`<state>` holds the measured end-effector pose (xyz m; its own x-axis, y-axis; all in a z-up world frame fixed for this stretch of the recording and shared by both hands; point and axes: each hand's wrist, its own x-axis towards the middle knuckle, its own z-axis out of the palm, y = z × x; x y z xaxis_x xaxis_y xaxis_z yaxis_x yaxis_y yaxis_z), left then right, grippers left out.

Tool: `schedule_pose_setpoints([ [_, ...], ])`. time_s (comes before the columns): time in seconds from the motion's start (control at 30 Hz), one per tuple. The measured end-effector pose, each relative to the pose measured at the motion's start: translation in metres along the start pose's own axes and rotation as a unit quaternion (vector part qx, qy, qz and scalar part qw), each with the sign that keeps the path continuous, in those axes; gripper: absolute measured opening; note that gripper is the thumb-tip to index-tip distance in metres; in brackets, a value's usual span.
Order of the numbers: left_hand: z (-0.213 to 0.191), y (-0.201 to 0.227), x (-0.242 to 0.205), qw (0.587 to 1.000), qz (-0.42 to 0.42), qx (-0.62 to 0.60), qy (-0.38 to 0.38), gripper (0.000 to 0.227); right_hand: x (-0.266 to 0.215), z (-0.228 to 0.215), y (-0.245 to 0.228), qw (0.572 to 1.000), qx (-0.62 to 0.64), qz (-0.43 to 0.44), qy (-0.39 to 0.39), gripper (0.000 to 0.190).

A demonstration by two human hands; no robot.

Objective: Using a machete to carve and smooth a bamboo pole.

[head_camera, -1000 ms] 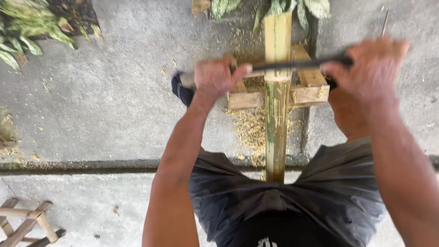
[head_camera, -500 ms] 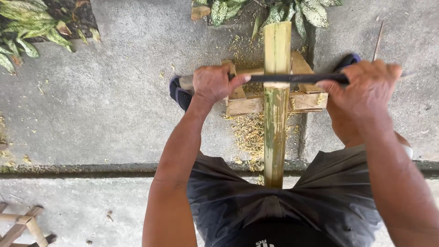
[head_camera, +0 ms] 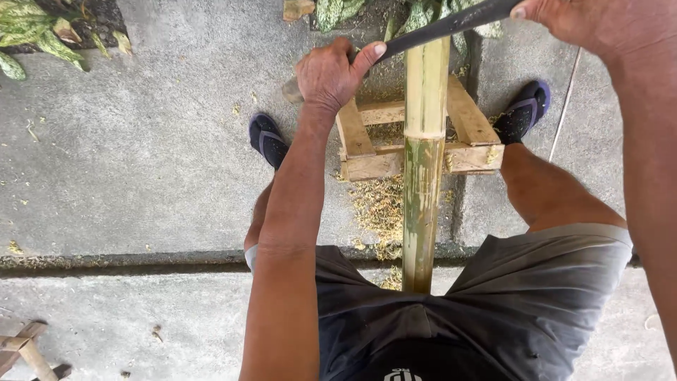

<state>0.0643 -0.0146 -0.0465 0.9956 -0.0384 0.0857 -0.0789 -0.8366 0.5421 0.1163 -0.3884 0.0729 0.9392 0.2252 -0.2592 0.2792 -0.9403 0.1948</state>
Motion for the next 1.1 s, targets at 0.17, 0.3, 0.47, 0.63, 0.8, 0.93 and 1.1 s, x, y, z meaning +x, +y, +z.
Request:
schedule_pose_setpoints([
  [0.17,-0.002,0.004,-0.001,0.999,-0.018,0.017,-0.046,0.086,-0.008,0.027,0.013,0.986,-0.131,-0.047,0.090,0.059],
  [0.3,-0.008,0.008,0.007,0.999,-0.012,0.009,-0.042,0.088,0.000,0.025,0.019,0.986,-0.152,-0.027,0.064,0.064],
  [0.47,-0.009,0.013,0.002,0.997,-0.022,0.014,-0.071,0.088,-0.009,0.036,0.021,1.000,0.017,0.017,-0.006,0.069],
  [0.63,-0.007,0.005,0.009,0.988,-0.020,0.042,-0.146,0.085,-0.004,0.048,0.031,1.000,-0.008,0.019,0.008,0.066],
  [0.8,-0.019,0.009,0.016,0.997,0.016,0.008,-0.072,0.090,-0.008,0.072,0.043,0.991,0.132,0.005,-0.018,0.066],
  [0.93,-0.008,0.007,-0.010,0.982,-0.049,0.004,-0.181,0.086,-0.022,-0.040,-0.005,0.998,-0.036,-0.018,0.048,0.064],
  [1.1,-0.012,0.007,0.005,0.997,0.000,0.005,-0.076,0.088,-0.013,0.008,0.022,0.989,0.027,-0.076,0.126,0.057],
])
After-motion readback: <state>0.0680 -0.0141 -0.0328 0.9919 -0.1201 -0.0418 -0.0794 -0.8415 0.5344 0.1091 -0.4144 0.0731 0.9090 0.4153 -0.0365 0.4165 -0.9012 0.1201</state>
